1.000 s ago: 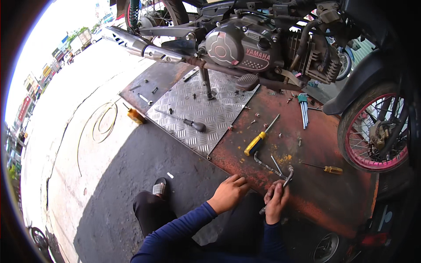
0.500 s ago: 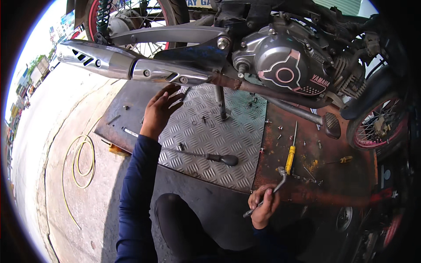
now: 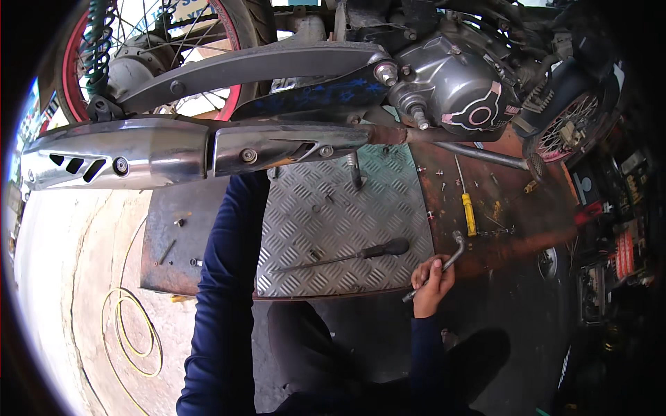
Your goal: Adjusting and repairing various components of a motorcycle engine and exhaust system using hand tools.
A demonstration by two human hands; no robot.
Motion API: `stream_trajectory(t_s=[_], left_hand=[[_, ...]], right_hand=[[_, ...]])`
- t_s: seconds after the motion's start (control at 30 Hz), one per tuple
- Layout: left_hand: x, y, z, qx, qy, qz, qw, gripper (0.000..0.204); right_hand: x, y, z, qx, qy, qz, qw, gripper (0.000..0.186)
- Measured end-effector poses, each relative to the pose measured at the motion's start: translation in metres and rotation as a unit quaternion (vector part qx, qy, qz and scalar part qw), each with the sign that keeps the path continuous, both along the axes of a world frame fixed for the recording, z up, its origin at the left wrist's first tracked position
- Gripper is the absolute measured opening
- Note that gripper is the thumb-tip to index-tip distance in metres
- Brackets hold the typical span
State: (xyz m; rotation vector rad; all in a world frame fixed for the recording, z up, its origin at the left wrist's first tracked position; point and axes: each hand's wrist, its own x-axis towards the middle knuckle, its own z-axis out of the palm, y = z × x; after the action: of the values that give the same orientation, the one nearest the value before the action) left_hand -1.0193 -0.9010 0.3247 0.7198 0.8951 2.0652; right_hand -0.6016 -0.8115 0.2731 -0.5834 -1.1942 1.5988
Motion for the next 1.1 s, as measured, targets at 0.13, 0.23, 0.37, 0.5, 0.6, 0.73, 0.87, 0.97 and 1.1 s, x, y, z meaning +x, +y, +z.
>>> stream_trajectory(t_s=[0.13, 0.23, 0.37, 0.5, 0.6, 0.73, 0.87, 0.97, 1.1], left_hand=[[-0.001, -0.003, 0.020, -0.062, 0.052, -0.028, 0.996, 0.029], [0.011, -0.013, 0.038, -0.156, 0.140, -0.046, 0.977, 0.027], [0.039, -0.082, 0.048, -0.390, 0.334, -0.072, 0.855, 0.025], [0.058, -0.205, 0.041, -0.691, 0.366, 0.032, 0.622, 0.024], [0.075, -0.256, 0.014, -0.728, 0.448, 0.147, 0.498, 0.018], [0.076, -0.282, -0.014, -0.603, 0.580, 0.086, 0.540, 0.028], [0.079, -0.290, -0.013, -0.612, 0.589, 0.076, 0.522, 0.026], [0.091, -0.288, 0.012, -0.608, 0.599, 0.082, 0.515, 0.020], [0.111, -0.264, 0.042, -0.451, 0.354, 0.119, 0.811, 0.007]], right_hand=[[0.000, -0.001, 0.002, -0.025, -0.023, 0.003, 0.999, 0.019], [0.002, 0.001, 0.003, -0.036, -0.007, 0.030, 0.999, 0.016], [-0.001, -0.001, -0.001, -0.007, 0.012, 0.014, 1.000, 0.018], [-0.008, -0.010, -0.009, 0.108, -0.030, -0.007, 0.994, 0.022], [-0.007, -0.011, -0.011, 0.106, -0.054, 0.003, 0.993, 0.021], [-0.001, -0.006, -0.014, 0.100, -0.055, 0.036, 0.993, 0.020], [0.005, -0.002, -0.017, 0.103, -0.035, 0.065, 0.992, 0.018], [0.007, -0.001, -0.017, 0.084, -0.032, 0.071, 0.993, 0.017], [0.010, 0.001, -0.017, 0.091, -0.025, 0.091, 0.991, 0.017]])
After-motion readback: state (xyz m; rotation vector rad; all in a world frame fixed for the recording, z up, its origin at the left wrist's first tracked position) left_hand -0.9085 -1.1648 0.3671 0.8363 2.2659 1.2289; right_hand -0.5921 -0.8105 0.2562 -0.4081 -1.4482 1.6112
